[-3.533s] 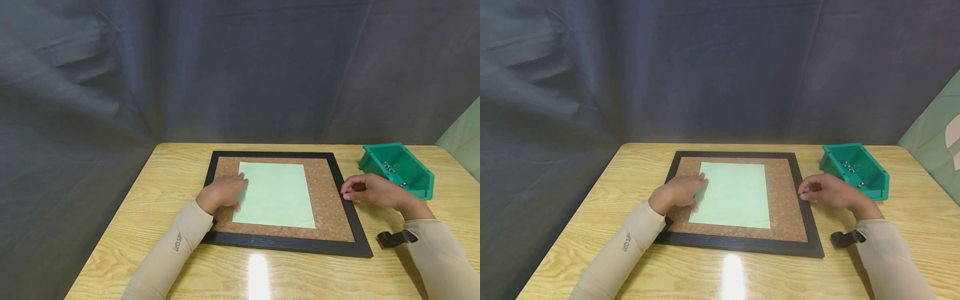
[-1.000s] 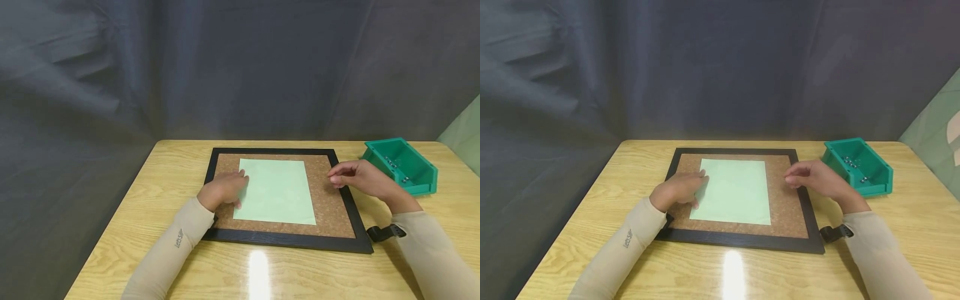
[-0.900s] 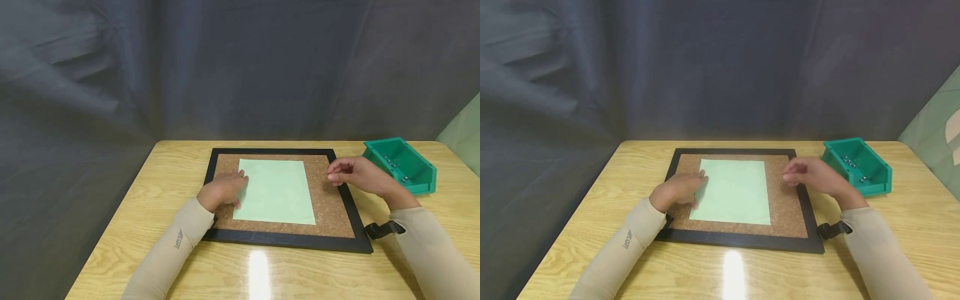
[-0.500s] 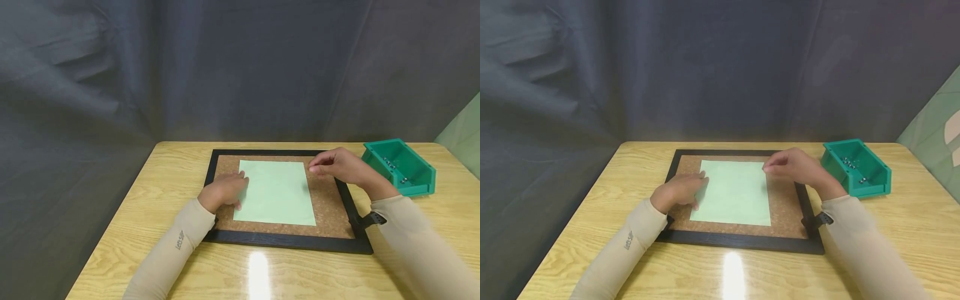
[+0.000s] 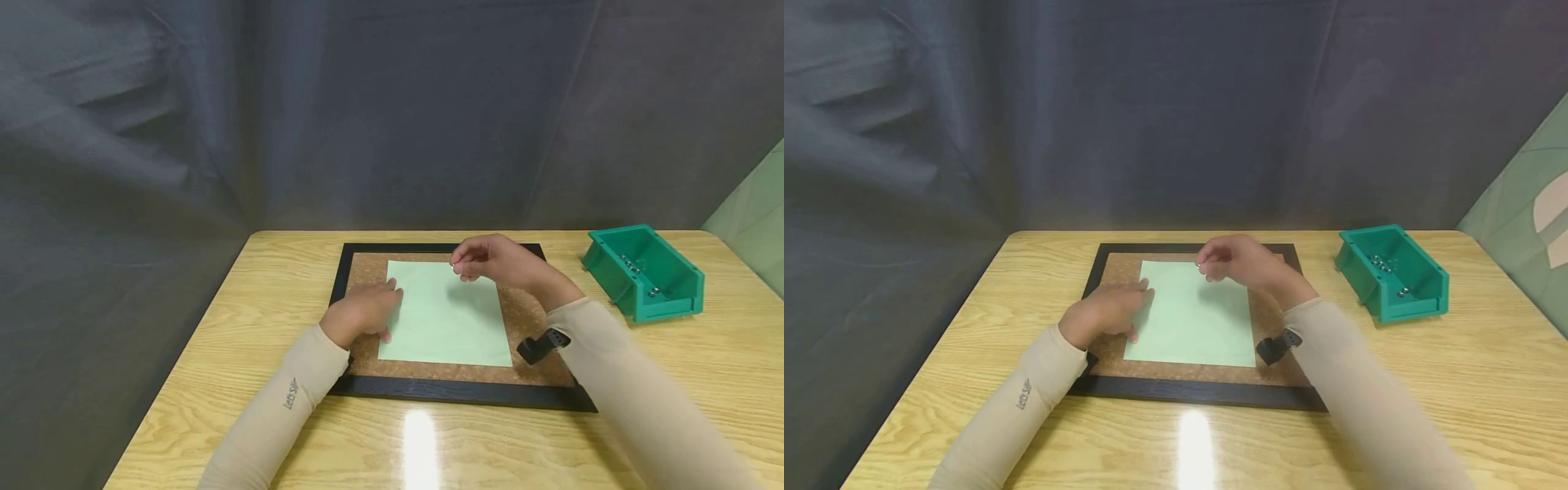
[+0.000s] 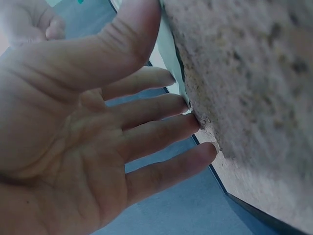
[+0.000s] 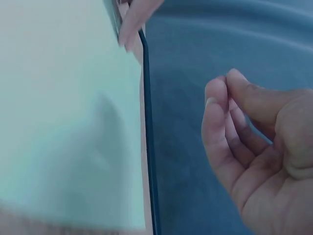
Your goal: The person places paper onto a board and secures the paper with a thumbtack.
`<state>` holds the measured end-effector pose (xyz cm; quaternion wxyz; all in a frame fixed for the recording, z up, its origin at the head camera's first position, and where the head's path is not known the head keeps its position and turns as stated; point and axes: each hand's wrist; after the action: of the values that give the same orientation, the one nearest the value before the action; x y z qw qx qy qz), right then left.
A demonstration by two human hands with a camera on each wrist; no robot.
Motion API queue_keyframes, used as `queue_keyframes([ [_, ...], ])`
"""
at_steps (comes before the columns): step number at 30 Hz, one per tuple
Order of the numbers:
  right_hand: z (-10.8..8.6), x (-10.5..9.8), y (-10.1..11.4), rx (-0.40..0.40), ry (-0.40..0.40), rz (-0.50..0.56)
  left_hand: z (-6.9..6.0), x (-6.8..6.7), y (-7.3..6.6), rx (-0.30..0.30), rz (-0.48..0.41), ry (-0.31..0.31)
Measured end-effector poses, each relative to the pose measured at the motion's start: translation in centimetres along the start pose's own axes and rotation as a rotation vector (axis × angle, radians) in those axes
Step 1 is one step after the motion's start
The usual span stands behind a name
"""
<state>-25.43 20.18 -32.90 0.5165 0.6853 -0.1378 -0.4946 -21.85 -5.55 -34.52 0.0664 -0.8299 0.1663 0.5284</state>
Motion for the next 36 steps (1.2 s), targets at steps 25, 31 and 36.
queue_keyframes([
  [25,8.8,5.6,1.0,0.296,0.057,0.078,0.2,-0.3,-0.1,-0.042,0.056,-0.021],
  [31,9.6,6.6,0.8,0.311,0.022,-0.008,0.0,-0.2,-0.1,-0.053,0.062,0.010],
  [36,10.2,7.5,1.0,0.279,0.010,-0.057,-0.3,-0.3,0.0,-0.052,0.054,0.013],
])
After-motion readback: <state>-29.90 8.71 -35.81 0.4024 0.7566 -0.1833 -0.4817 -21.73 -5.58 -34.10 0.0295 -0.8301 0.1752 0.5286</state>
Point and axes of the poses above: each hand's wrist, its own z-axis towards the middle knuckle, its own x-axis out of the palm, y = z × x, and after that the axes turned 8 degrees about -x, right-handed
